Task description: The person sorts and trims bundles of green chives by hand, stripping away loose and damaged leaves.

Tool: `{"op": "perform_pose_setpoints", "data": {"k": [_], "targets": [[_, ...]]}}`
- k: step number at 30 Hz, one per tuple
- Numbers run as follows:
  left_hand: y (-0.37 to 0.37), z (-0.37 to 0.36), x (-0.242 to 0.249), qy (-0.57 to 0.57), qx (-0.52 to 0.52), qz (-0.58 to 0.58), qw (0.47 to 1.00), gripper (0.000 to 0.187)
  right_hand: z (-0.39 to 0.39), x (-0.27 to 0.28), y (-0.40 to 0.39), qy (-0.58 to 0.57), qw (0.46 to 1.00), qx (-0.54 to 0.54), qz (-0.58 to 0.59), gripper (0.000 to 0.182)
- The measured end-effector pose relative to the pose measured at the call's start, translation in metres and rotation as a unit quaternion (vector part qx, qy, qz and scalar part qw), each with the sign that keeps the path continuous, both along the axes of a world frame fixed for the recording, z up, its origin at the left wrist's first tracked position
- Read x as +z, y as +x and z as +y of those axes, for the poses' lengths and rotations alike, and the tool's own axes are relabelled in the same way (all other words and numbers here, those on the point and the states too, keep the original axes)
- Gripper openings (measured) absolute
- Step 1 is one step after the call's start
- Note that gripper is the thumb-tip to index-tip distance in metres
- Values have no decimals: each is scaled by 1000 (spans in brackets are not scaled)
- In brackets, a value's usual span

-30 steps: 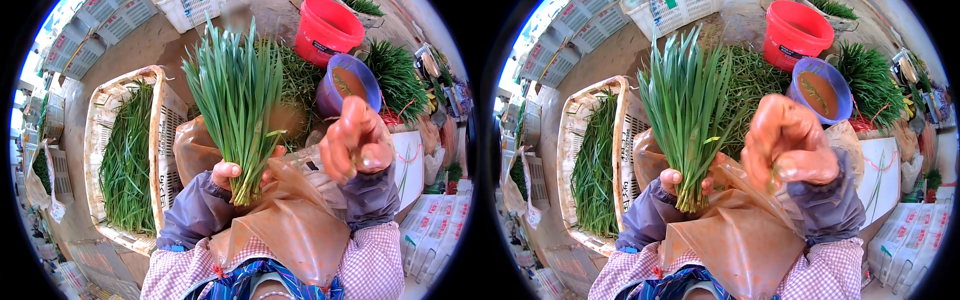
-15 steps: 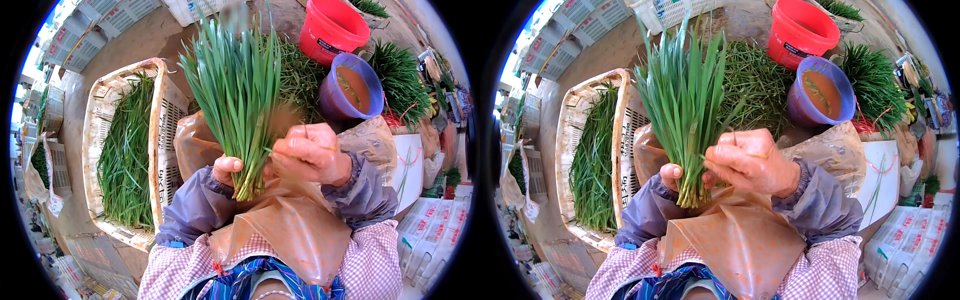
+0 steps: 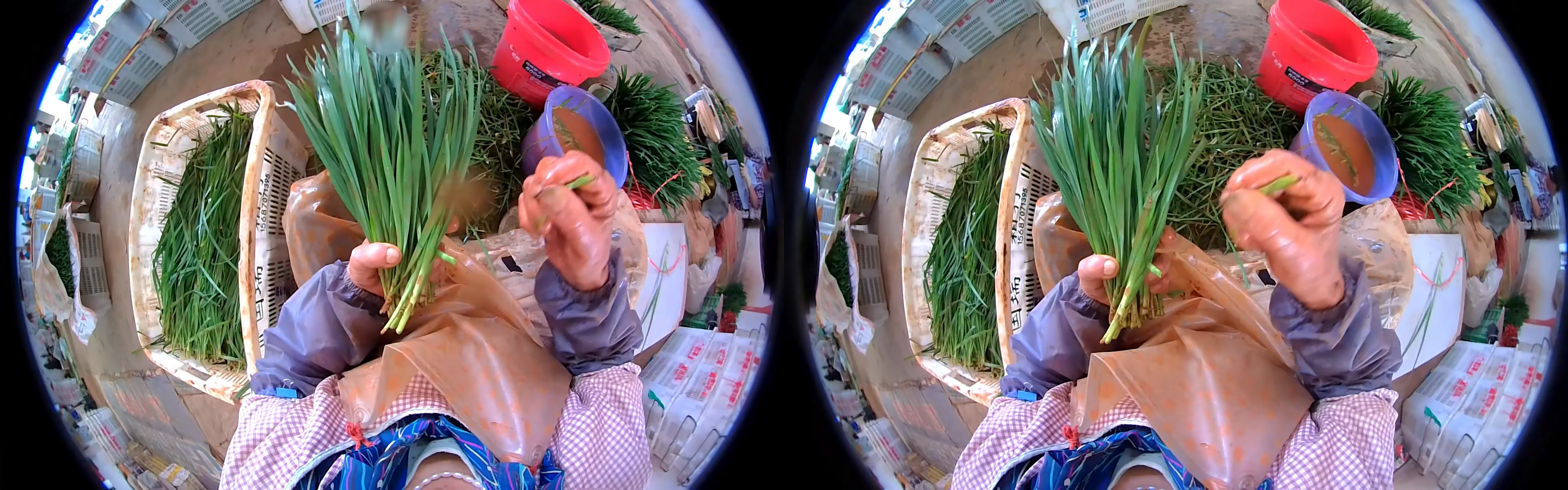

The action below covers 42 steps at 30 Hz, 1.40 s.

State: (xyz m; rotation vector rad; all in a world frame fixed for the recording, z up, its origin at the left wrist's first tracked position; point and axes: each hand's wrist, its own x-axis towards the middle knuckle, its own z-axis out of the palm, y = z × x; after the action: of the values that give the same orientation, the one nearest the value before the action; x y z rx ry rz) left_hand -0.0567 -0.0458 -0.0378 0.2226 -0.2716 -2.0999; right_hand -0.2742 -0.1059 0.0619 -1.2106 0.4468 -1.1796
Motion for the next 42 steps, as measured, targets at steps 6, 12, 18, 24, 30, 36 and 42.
{"op": "perform_pose_setpoints", "data": {"k": [6,12,18,24,30,36,42], "targets": [[6,2,-4,-5,-4,-98,995,84,-7,-12,-11,-285,845,-149,428,20],[-3,0,-20,15,20,-83,996,80,25,-19,22,-279,866,-64,409,24],[1,2,-26,1,-7,-51,999,77,17,-35,33,-377,875,-57,297,24],[2,0,-27,-5,-19,-5,1000,78,13,-24,26,-173,978,-45,108,14],[-1,-3,-7,-36,30,-5,999,79,-7,-10,-7,18,987,107,-118,16],[1,-7,-16,-53,28,-98,993,75,-6,-42,-22,-151,818,-142,536,11],[-5,-9,-20,-77,108,-202,970,70,31,-23,32,-34,887,56,457,16]]}}
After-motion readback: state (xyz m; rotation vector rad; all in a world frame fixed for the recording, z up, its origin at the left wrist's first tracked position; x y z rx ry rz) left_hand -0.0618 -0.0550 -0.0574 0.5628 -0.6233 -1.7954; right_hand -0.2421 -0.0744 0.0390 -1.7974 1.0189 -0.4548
